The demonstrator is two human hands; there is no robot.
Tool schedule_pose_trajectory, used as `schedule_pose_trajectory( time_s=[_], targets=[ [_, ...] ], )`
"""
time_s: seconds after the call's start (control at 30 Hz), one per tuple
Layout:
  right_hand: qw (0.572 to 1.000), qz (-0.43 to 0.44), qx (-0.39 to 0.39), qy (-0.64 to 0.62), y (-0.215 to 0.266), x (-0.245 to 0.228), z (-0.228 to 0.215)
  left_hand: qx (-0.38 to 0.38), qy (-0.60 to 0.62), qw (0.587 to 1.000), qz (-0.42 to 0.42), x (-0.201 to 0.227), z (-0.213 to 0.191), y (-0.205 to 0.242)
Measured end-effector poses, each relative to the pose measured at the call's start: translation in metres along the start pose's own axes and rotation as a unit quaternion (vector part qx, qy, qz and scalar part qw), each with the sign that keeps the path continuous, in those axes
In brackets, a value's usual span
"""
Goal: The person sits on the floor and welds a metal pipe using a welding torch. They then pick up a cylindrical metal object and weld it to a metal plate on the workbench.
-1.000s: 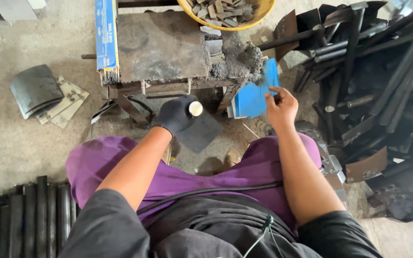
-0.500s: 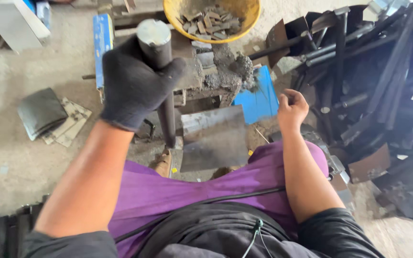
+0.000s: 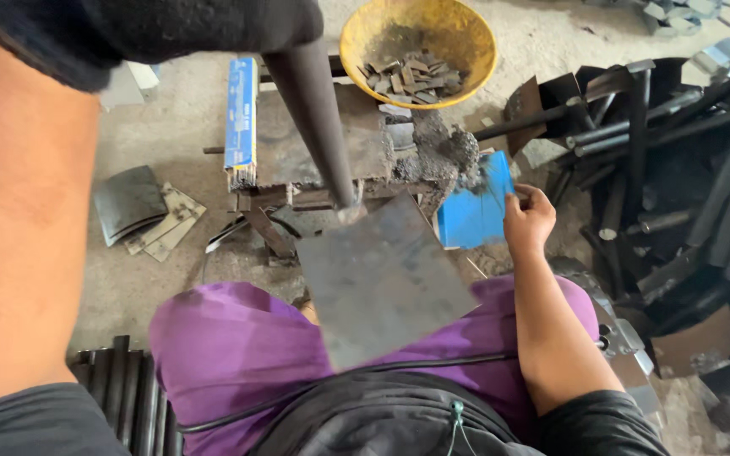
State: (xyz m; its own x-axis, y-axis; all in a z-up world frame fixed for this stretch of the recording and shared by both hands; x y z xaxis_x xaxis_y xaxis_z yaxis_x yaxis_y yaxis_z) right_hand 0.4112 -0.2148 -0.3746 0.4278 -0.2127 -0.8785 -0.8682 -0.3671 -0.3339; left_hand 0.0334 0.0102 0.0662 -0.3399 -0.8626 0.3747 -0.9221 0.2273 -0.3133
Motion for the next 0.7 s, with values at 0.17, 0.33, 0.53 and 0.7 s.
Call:
schedule_pose_trajectory(
  time_s=[0.17,0.33,0.53,0.7],
  targets=[
    [0.997,-0.053,0.003,0.061,0.0,-0.003,0.008,-0.095,0.121,0.982,-0.113,0.012,-0.001,0.0],
    [0.996,-0.036,-0.015,0.076,-0.001,-0.003,0.019,0.053,0.028,0.998,0.028,-0.007,0.042,-0.002],
    [0.997,0.0,-0.039,0.06,0.003,-0.012,0.028,0.053,-0.161,0.985,-0.034,-0.014,0.052,0.012],
    [0.995,-0.04,-0.052,0.072,0.006,-0.017,0.047,0.056,-0.188,0.98,-0.043,-0.019,0.053,0.013]
  ],
)
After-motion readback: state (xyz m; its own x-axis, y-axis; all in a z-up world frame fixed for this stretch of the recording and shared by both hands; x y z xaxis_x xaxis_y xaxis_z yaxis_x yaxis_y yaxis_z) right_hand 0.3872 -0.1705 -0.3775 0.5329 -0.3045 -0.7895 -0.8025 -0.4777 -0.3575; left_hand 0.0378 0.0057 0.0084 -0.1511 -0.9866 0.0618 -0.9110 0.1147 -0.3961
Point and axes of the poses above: each hand's wrist, its own y-axis away from the middle knuckle, its own z-axis out of the palm, x = y × z, the point moved 3 cm from there along -y, towards the middle knuckle
